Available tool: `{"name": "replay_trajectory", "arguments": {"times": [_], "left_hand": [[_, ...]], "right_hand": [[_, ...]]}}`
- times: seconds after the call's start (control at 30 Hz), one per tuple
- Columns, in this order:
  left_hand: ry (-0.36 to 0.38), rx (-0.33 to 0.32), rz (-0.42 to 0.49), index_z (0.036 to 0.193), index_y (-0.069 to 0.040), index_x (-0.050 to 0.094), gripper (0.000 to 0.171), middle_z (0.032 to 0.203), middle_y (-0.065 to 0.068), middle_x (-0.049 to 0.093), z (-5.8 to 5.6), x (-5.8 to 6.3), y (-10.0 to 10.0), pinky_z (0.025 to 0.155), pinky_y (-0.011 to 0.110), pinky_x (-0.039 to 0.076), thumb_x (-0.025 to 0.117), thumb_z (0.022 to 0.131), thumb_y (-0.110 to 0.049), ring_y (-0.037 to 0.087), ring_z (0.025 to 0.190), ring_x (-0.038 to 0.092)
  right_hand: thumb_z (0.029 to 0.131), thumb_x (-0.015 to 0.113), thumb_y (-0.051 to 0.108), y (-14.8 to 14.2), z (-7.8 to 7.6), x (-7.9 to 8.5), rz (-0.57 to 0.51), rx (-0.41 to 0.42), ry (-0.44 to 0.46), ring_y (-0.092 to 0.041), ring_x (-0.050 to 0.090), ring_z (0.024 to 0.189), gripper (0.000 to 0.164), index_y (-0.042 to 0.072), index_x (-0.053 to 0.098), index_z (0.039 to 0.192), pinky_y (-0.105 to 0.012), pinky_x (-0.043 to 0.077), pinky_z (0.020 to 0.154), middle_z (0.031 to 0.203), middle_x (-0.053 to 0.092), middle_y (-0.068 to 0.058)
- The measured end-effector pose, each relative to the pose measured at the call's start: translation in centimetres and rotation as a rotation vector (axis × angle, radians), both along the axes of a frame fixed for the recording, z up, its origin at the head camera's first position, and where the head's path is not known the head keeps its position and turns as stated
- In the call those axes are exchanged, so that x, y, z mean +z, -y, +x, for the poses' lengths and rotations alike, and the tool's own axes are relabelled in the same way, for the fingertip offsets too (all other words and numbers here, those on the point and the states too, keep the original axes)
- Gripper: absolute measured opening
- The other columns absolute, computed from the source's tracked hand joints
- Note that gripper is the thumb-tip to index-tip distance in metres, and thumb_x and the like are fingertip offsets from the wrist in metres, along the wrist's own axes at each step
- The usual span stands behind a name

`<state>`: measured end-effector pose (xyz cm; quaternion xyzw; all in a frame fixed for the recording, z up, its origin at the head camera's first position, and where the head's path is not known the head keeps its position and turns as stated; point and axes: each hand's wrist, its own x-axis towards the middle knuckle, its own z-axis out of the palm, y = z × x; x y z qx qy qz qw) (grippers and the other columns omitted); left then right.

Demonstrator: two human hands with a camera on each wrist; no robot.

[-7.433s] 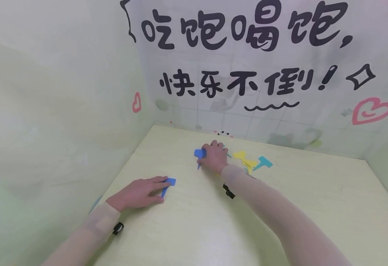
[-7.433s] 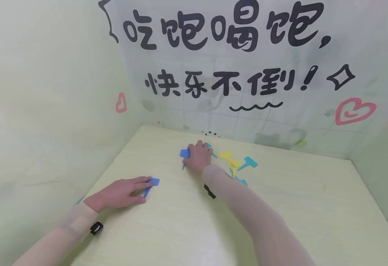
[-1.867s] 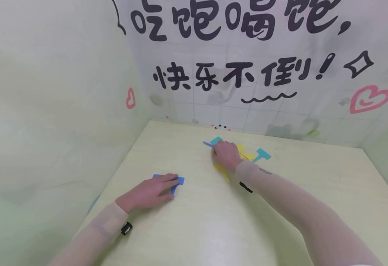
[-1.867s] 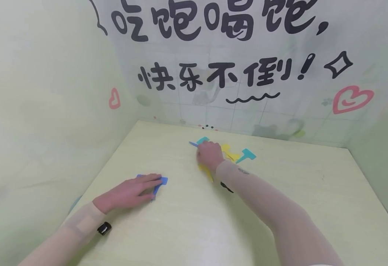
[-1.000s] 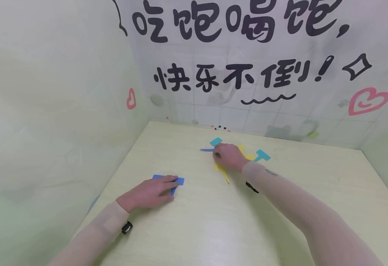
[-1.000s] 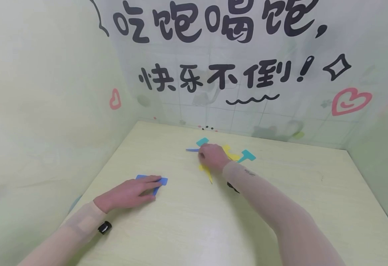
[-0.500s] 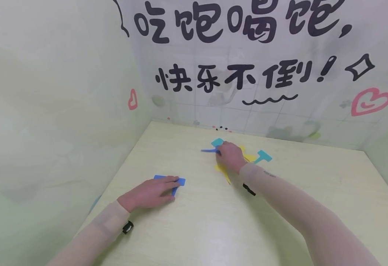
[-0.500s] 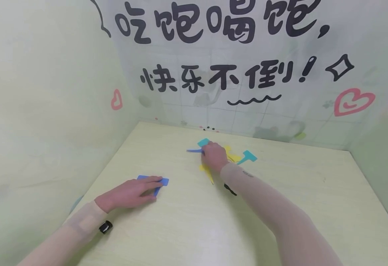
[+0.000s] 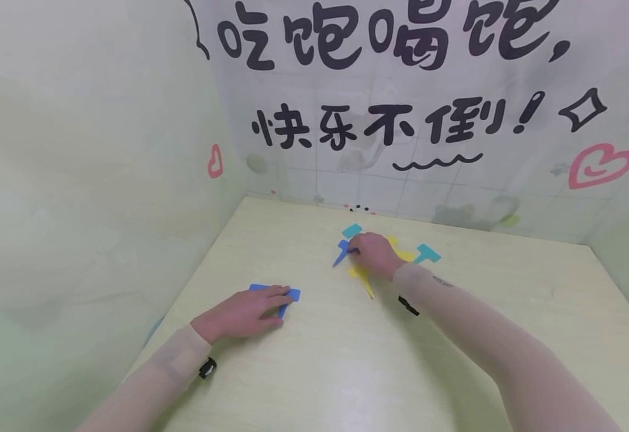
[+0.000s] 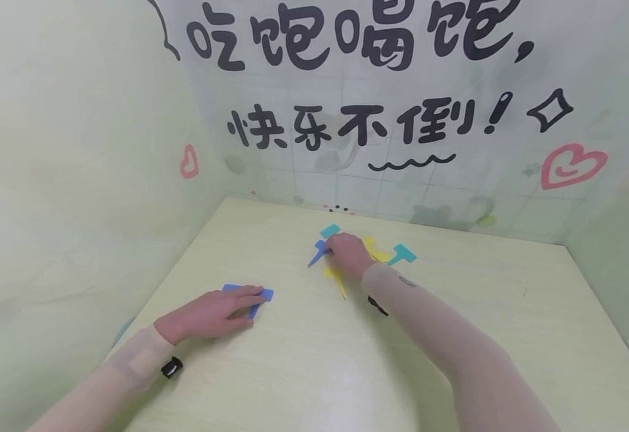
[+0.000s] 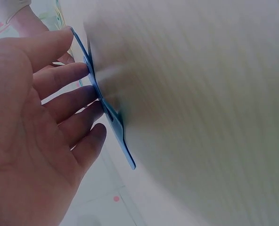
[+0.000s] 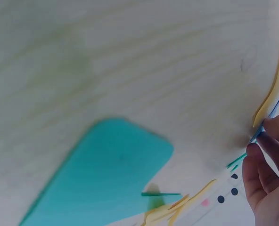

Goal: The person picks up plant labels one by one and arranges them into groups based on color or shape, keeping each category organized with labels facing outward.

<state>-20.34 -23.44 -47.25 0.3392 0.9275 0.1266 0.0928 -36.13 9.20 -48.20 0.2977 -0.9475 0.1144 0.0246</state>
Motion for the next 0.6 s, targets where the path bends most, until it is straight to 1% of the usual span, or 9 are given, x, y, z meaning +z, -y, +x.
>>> {"name": "replay_trajectory", "arguments": {"times": [0.2,0.3,0.37,0.43,0.5,0.6], "left_hand": [[-0.001,0.0,-0.012,0.151,-0.016,0.049,0.056,0.16,0.007,0.037,-0.1,0.1,0.0,0.111,0.05,0.039,0.058,0.102,-0.04,0.027,0.145,0.036],[0.002,0.005,-0.021,0.151,-0.015,0.049,0.056,0.159,0.007,0.038,-0.1,0.1,-0.1,0.111,0.05,0.039,0.058,0.102,-0.04,0.027,0.145,0.036],[0.008,0.008,-0.023,0.151,-0.015,0.049,0.056,0.159,0.007,0.038,-0.1,0.2,-0.1,0.111,0.049,0.039,0.058,0.102,-0.04,0.027,0.145,0.036],[0.012,0.01,-0.022,0.151,-0.015,0.049,0.056,0.159,0.007,0.038,-0.1,0.3,-0.2,0.111,0.05,0.039,0.059,0.102,-0.04,0.027,0.145,0.037],[0.014,0.013,-0.02,0.15,-0.016,0.05,0.055,0.159,0.007,0.039,-0.1,0.3,-0.2,0.11,0.05,0.04,0.059,0.102,-0.04,0.027,0.144,0.037],[0.012,0.012,-0.013,0.149,-0.017,0.052,0.053,0.158,0.008,0.039,-0.2,0.4,-0.2,0.109,0.052,0.041,0.059,0.101,-0.039,0.028,0.143,0.039]], "right_hand": [[0.096,0.067,0.007,-0.1,0.1,0.1,0.001,0.037,-0.025,-0.026,0.066,0.113,0.021,0.009,0.077,0.113,-0.041,0.05,0.1,0.115,0.073,-0.006],[0.095,0.067,0.008,-0.1,0.2,0.3,0.001,0.027,-0.03,-0.026,0.066,0.111,0.019,0.008,0.076,0.112,-0.041,0.051,0.098,0.113,0.073,-0.007],[0.095,0.067,0.011,0.1,0.3,0.4,-0.01,-0.007,-0.021,-0.026,0.066,0.108,0.02,0.007,0.076,0.113,-0.041,0.053,0.095,0.111,0.072,-0.008],[0.097,0.066,0.019,0.3,0.3,0.5,-0.028,-0.071,0.014,-0.024,0.065,0.101,0.025,0.008,0.075,0.117,-0.04,0.055,0.089,0.11,0.07,-0.007],[0.098,0.064,0.031,0.6,0.3,0.5,-0.035,-0.146,0.062,-0.023,0.063,0.098,0.036,0.008,0.071,0.124,-0.04,0.055,0.083,0.11,0.068,-0.007],[0.096,0.061,0.052,1.1,0.6,0.4,-0.009,-0.243,0.13,-0.026,0.057,0.1,0.059,0.008,0.063,0.136,-0.044,0.054,0.081,0.116,0.062,-0.01]]}}
